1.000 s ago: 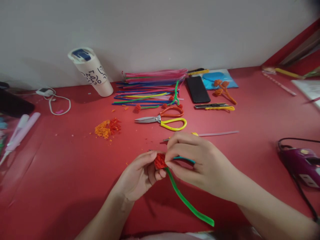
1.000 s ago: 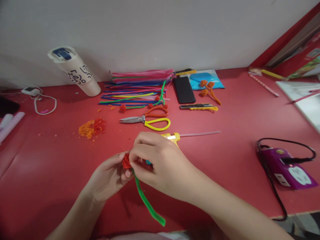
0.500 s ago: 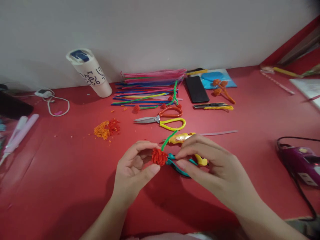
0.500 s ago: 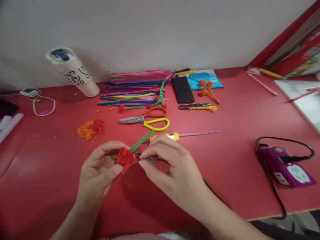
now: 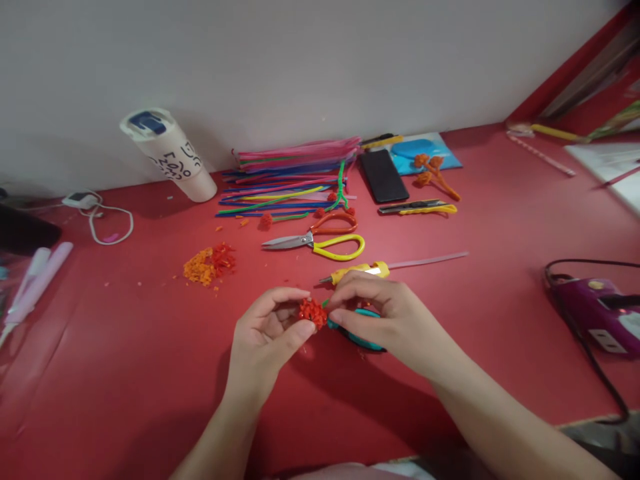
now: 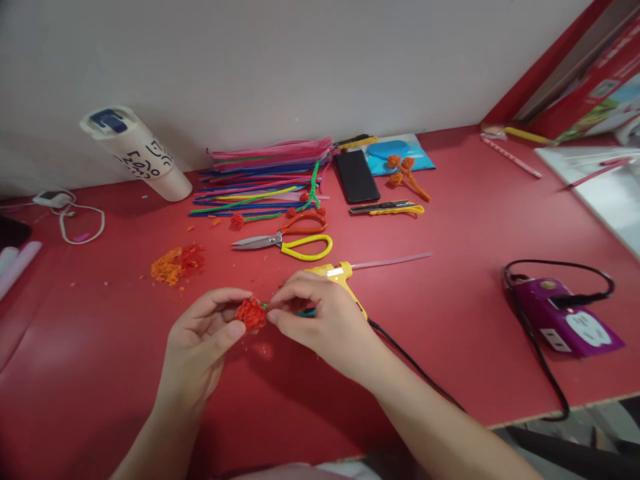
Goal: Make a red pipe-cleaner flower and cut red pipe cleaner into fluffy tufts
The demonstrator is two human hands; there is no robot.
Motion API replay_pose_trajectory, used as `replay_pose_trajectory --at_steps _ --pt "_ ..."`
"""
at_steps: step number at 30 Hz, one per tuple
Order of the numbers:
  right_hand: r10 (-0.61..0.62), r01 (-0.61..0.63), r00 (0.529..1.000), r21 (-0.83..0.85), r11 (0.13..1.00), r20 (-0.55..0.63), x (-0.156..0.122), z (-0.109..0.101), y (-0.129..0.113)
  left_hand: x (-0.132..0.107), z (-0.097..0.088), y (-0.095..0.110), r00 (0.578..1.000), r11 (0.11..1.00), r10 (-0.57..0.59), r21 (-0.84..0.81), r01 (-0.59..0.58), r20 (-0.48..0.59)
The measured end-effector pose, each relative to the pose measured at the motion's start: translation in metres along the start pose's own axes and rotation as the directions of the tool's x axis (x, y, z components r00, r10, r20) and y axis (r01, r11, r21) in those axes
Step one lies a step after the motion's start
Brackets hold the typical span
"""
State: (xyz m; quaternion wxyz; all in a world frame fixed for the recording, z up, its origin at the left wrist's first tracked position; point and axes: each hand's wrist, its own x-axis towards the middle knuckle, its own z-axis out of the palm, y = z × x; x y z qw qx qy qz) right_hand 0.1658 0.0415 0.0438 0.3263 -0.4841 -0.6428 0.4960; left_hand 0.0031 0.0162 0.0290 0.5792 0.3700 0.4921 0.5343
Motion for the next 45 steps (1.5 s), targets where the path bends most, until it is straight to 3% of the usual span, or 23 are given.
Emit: replay_pose_trajectory --at_steps 14,45 --pt "0.002 -0.002 1.0 0.027 1.0 0.015 0.0013 0.0015 0.0031 -0.0034 0.007 0.0012 0.999 1.0 -0.024 0.001 0.024 -0.033" --pt "0.021 -0.021 1.0 0.028 0.999 -0.002 -0.0009 0.0025 0.0015 -0.0017 0.0015 0.0009 1.0 0.997 -0.006 0.076 0.006 0.0"
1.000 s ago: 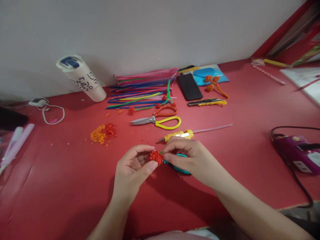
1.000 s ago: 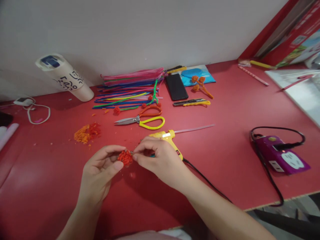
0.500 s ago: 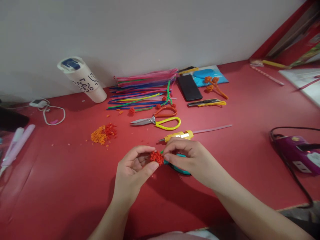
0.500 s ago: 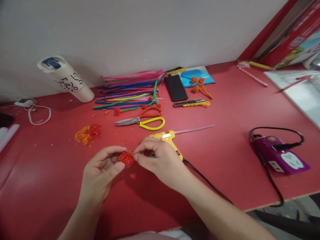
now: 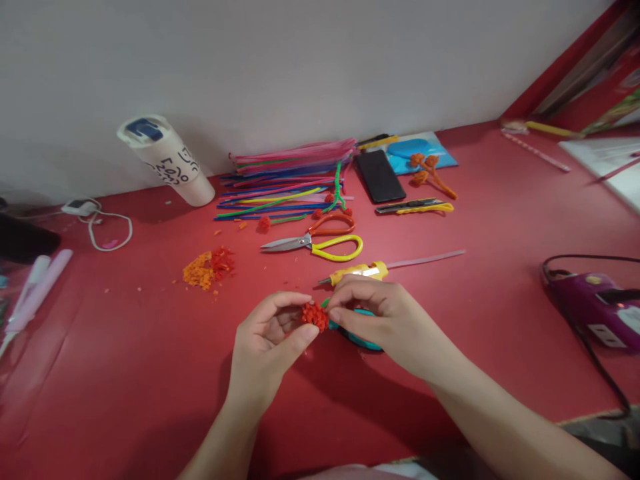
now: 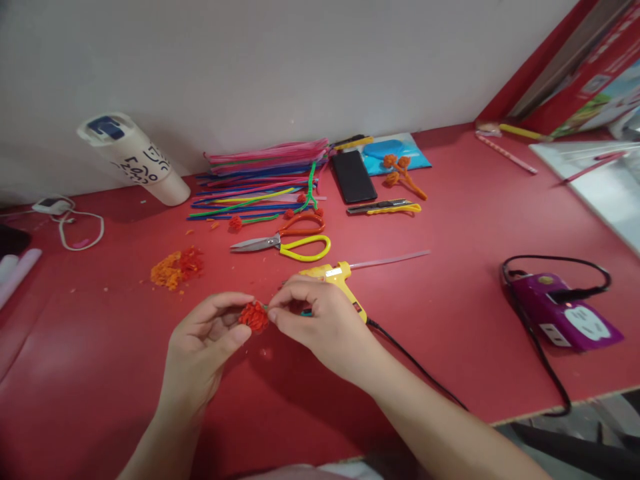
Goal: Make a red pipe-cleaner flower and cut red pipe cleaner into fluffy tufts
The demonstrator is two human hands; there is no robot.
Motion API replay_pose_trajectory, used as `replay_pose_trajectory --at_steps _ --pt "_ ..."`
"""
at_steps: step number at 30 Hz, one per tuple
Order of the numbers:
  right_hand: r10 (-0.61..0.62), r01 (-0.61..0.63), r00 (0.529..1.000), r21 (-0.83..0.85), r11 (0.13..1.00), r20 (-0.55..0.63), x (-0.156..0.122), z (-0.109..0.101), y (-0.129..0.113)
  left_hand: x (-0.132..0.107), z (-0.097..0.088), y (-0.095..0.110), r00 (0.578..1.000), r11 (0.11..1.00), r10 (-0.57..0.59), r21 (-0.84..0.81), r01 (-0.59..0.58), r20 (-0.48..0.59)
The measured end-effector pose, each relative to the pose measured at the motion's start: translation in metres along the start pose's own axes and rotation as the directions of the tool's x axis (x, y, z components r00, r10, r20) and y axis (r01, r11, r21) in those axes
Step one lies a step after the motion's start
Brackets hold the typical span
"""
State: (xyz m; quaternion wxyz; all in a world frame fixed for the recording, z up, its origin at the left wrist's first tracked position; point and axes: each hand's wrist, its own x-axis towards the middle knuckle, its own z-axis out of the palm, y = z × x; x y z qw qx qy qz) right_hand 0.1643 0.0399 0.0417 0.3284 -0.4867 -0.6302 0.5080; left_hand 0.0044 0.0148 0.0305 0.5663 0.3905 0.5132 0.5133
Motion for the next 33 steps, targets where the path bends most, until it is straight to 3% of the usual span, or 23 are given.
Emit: replay_pose_trajectory --at_steps 8,14,27,33 --pt "-0.005 0.005 1.0 0.004 1.0 0.002 0.0011 0.0007 0.0001 0.0022 -0.0013 -0.0018 0.999 1.0 0.01 -0.02 -0.009 0.033" --pt "-0.007 0.007 1.0 -0.006 1.0 -0.003 0.0013 0.0009 -0.0017 0.0011 0.0008 -0.0006 1.0 1.0 0.01 -0.024 -0.01 0.001" --pt "-0.01 0.01 1.0 -0.009 1.0 -0.005 0.0007 0.0005 0.0011 0.0032 -0.0055 -0.0075 0.994 0.998 0.061 -0.033 -0.059 0.086" --pt "-0.009 0.009 1.0 -0.007 1.0 -0.007 0.0001 -0.0006 -0.0006 0.0029 -0.0053 -0.0067 0.998 0.996 0.019 -0.09 -0.014 0.058"
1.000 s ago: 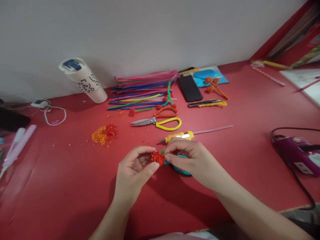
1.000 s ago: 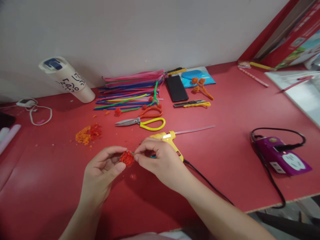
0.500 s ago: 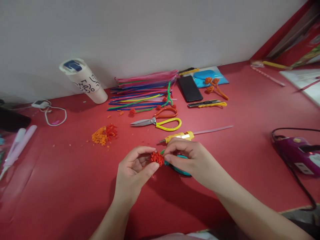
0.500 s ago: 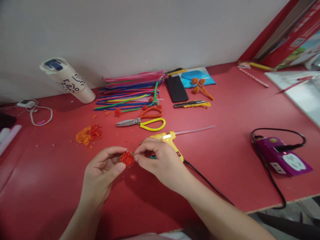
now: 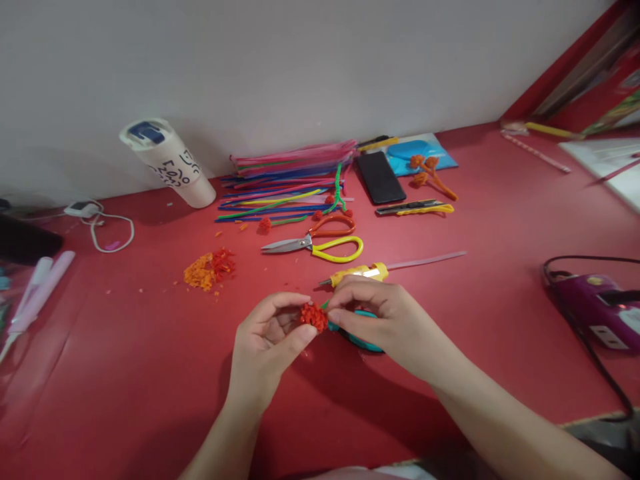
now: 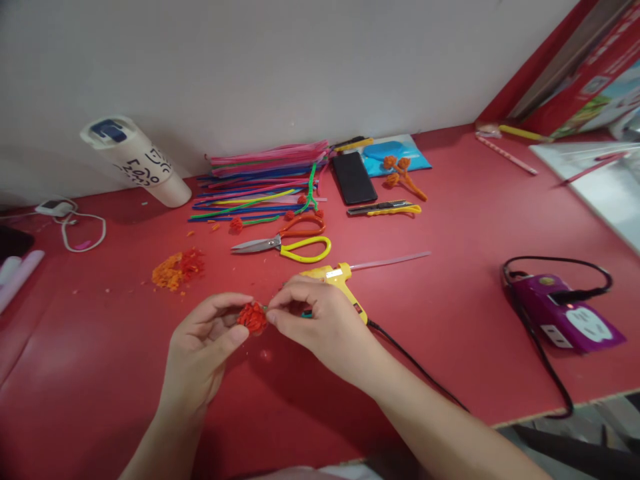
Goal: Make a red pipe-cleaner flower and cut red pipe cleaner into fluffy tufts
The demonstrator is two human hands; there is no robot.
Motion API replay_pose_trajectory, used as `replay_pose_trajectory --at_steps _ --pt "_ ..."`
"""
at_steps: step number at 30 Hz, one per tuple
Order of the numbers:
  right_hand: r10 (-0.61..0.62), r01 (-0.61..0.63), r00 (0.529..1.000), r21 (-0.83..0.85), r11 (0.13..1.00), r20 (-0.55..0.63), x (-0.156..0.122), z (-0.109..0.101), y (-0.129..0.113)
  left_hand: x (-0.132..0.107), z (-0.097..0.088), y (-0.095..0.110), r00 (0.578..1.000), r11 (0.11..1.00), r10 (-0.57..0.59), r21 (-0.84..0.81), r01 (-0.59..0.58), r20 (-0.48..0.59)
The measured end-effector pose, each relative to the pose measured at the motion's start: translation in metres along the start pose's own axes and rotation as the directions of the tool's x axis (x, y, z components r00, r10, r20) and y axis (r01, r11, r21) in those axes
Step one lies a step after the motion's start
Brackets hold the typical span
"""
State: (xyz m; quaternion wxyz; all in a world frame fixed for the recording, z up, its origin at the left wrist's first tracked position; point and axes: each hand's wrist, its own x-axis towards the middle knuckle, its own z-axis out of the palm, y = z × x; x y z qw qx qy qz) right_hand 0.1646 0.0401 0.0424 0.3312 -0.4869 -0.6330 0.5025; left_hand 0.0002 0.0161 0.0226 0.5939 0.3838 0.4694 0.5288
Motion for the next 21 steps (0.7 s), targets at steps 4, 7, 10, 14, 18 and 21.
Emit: replay_pose_trajectory --at_steps 4,7,10,14,18,21 --pt "-0.023 0.023 0.999 -0.013 1.0 -0.043 0.0 -0.008 -0.004 0.002 -0.003 0.001 0.996 0.989 -0.08 -0.121 0.085 0.047" --pt "-0.088 0.082 0.994 -0.079 0.993 -0.07 -0.001 -0.01 -0.005 0.003 -0.006 0.002 0.979 0.957 -0.171 -0.216 0.192 0.112" --pt "-0.102 0.103 0.995 -0.122 0.987 0.014 -0.004 -0.006 -0.005 0.004 -0.006 0.001 0.958 0.92 -0.227 -0.283 0.27 0.175" --pt "-0.016 0.031 0.994 -0.141 0.989 0.107 -0.007 0.001 -0.006 0.003 -0.002 0.001 0.943 0.89 -0.279 -0.32 0.324 0.181" --pt "0.097 -0.09 0.983 -0.054 0.994 0.155 -0.01 0.002 -0.004 0.002 0.006 -0.001 0.95 0.905 -0.284 -0.29 0.31 0.13" --pt "0.145 -0.161 0.975 0.085 0.983 0.17 -0.012 0.003 -0.002 0.001 0.012 -0.001 0.965 0.942 -0.243 -0.215 0.258 0.095"
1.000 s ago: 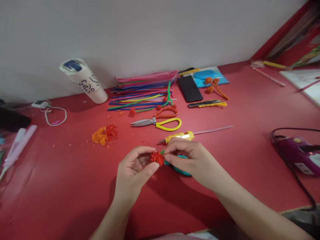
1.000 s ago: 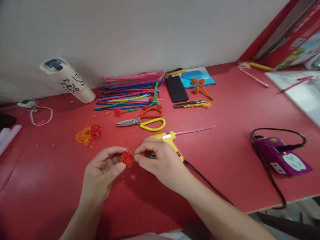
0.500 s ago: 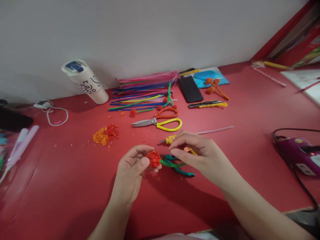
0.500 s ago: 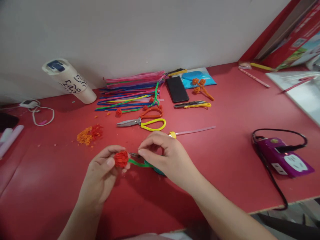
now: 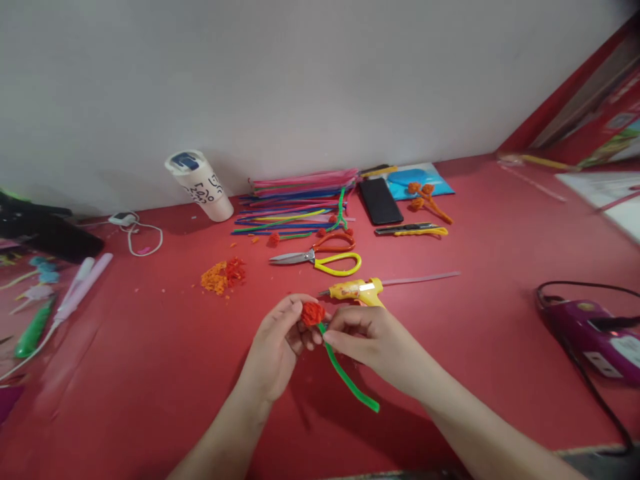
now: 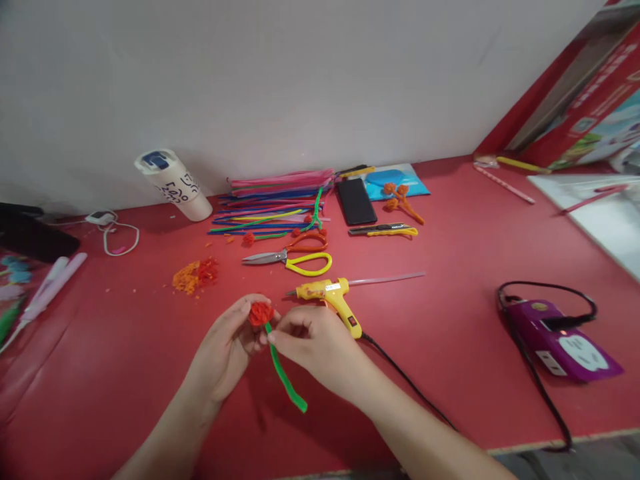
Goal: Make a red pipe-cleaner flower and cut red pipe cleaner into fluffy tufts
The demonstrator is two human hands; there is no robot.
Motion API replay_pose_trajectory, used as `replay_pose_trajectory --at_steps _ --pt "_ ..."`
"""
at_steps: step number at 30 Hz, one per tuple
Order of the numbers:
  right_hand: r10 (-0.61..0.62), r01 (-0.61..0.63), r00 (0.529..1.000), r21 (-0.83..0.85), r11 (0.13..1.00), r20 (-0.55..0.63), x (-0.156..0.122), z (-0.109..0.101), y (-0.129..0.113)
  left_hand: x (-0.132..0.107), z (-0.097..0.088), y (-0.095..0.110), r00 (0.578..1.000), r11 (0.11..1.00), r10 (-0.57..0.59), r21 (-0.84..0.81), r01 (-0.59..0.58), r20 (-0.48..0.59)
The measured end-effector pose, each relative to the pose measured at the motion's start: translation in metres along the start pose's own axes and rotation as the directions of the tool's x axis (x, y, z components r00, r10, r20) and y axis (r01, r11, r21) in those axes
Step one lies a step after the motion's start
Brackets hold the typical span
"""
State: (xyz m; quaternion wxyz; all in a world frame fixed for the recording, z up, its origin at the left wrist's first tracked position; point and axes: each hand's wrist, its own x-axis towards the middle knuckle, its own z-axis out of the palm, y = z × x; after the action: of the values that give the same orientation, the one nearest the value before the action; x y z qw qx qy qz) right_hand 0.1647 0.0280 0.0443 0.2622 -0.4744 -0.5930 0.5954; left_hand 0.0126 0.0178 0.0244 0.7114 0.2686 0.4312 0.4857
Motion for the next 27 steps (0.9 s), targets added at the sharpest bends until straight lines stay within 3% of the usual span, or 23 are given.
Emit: replay_pose_trajectory --at_steps 4,9,12,16,20,23,27 --pt "0.037 -0.023 0.996 0.162 0.987 -0.086 -0.004 0.004 0.0 -0.002 0.007 -0.002 0.987 0.978 0.158 0.146 -0.15 -0.042" --pt "-0.008 0.052 0.985 0.252 0.966 -0.173 -0.01 0.01 0.001 -0.011 0.014 -0.004 0.936 0.901 0.346 0.302 -0.313 -0.062" --pt "-0.075 0.117 0.977 0.211 0.97 -0.198 -0.015 0.014 0.001 -0.016 0.018 -0.006 0.934 0.896 0.355 0.298 -0.328 -0.039" --pt "-0.175 0.194 0.961 0.07 0.979 -0.214 -0.022 0.016 -0.002 -0.02 0.023 -0.007 0.941 0.92 0.329 0.254 -0.298 -0.086" --pt "-0.323 0.293 0.911 -0.147 0.945 -0.255 -0.025 0.004 -0.012 -0.019 0.027 0.002 0.964 0.964 0.247 0.131 -0.233 -0.099" --pt "-0.444 0.372 0.852 -0.274 0.887 -0.278 -0.021 -0.013 -0.03 -0.016 0.033 0.02 0.978 0.974 0.207 0.096 -0.207 0.008" --pt "-0.547 0.455 0.81 -0.362 0.813 -0.21 -0.016 -0.031 -0.062 -0.015 0.046 0.051 0.96 0.958 0.239 0.128 -0.257 0.143"
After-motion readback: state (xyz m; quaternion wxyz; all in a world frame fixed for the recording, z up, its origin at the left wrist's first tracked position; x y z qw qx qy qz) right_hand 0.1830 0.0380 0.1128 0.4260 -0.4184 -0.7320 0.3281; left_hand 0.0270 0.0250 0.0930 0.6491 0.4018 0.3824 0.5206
